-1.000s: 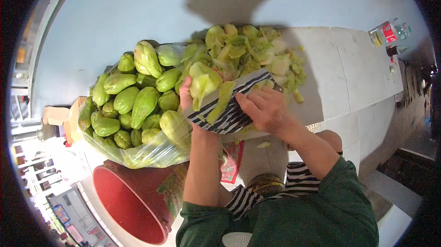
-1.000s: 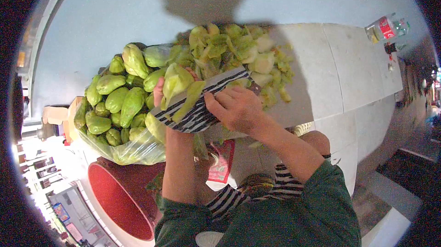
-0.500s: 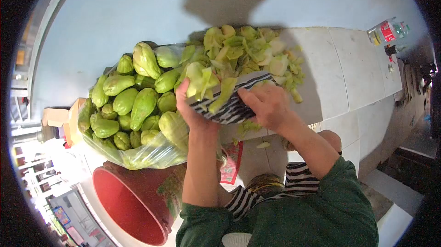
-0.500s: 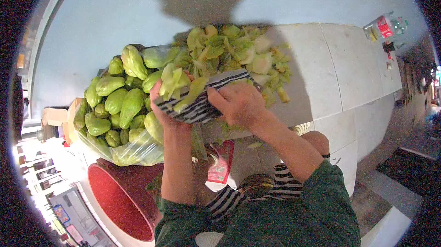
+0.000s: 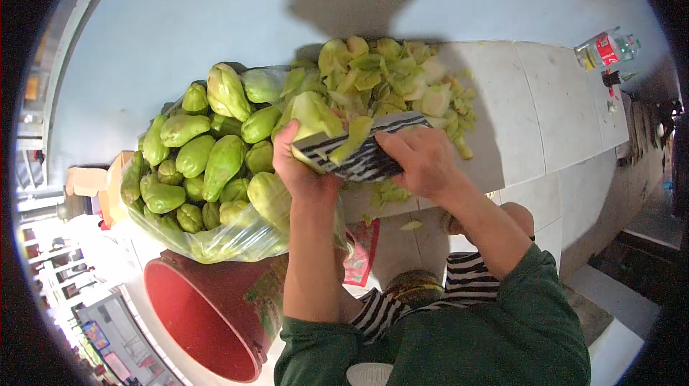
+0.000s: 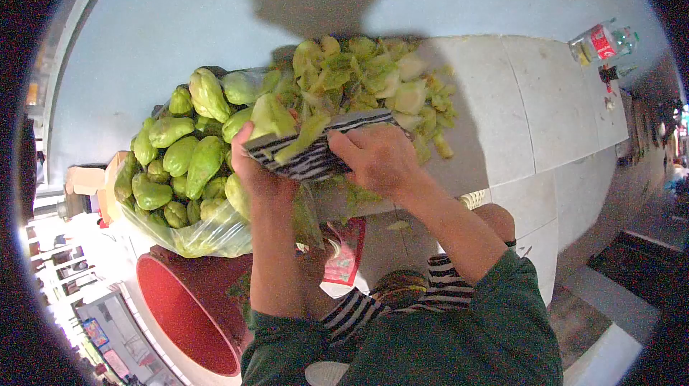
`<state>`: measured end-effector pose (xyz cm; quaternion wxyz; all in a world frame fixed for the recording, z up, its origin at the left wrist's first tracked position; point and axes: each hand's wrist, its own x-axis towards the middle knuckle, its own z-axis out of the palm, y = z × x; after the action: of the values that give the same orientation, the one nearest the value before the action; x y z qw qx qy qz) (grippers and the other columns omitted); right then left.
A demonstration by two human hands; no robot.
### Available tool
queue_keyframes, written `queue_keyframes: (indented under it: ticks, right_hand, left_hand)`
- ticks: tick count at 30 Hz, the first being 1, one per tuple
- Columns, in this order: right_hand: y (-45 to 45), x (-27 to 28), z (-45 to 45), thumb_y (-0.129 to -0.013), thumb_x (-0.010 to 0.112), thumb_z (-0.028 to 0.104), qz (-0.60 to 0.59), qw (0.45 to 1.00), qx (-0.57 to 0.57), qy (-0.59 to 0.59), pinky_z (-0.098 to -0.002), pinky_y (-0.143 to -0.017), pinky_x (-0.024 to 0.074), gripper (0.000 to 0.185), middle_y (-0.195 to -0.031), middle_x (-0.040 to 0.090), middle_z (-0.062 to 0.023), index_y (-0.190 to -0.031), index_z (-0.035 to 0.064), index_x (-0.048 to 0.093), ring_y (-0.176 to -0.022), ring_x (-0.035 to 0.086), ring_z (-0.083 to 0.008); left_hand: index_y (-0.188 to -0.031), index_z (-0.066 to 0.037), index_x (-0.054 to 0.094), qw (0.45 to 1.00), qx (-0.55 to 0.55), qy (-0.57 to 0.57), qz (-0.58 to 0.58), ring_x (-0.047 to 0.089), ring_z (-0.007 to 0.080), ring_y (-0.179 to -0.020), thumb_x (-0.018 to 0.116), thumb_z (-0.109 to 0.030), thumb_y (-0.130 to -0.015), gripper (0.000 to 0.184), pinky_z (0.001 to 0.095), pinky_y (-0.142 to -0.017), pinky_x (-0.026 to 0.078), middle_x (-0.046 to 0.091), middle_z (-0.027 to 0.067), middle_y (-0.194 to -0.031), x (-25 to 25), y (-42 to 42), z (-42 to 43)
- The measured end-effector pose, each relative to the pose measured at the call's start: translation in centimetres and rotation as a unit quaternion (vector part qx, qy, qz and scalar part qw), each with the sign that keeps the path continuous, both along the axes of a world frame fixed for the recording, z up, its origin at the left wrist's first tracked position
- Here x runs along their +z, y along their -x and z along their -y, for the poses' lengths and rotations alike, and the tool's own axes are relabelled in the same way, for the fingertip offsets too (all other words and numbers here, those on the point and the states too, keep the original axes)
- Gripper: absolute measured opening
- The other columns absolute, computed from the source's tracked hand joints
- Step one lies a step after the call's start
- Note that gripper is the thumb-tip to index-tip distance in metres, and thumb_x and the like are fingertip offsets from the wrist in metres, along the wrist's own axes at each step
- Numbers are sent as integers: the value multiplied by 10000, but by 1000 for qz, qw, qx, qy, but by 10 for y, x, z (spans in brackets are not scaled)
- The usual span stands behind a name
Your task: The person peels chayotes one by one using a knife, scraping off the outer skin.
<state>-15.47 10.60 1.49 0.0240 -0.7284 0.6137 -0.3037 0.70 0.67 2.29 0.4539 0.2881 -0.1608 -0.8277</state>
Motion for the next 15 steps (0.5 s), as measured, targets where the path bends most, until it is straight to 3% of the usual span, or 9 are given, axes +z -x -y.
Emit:
queue_keyframes:
  ticks: [2, 5, 6, 13, 15]
  right_hand:
    - [-1, 2, -4, -584, 706, 111, 12, 1000, 19, -13, -417, -612, 486, 481, -777, 616, -119, -1037, 64, 548, -722, 617, -337]
    - [2, -5, 3, -574, 720, 127, 14, 997, -34, -67, -404, -612, 489, 535, -765, 614, -107, -1081, 56, 568, -708, 617, -333]
    - [2, -7, 2, -574, 720, 127, 14, 997, -36, -66, -404, -612, 489, 535, -765, 614, -107, -1081, 56, 568, -708, 617, -333]
    - [2, -3, -4, -604, 722, 134, -19, 999, -30, -13, -417, -601, 488, 504, -793, 623, -133, -1072, 53, 554, -705, 617, -341]
    - [1, -3, -2, -614, 720, 135, -16, 1000, -5, 8, -422, -600, 487, 484, -805, 627, -142, -1060, 53, 554, -708, 617, -343]
  left_hand:
    - [-1108, 14, 550, 1000, -10, 11, 1, 608, 301, -913, 551, -338, -796, 470, 411, -856, 478, 624, 163, -1005, -2, 0, -1]
    - [-1114, 9, 554, 1000, 16, -19, 1, 603, 301, -932, 553, -335, -791, 471, 416, -868, 469, 625, 160, -1018, 4, 7, -2]
    - [-1117, 6, 557, 997, 56, -55, 0, 600, 300, -940, 555, -332, -789, 472, 418, -874, 465, 625, 159, -1022, 8, 11, -2]
    - [-1124, -7, 563, 1000, 0, -20, -22, 599, 287, -949, 529, -324, -796, 458, 419, -885, 460, 627, 145, -1025, 7, 2, -3]
    - [-1128, -8, 563, 999, 9, -18, 41, 597, 297, -950, 521, -322, -796, 459, 427, -866, 468, 628, 144, -1016, -4, 6, -6]
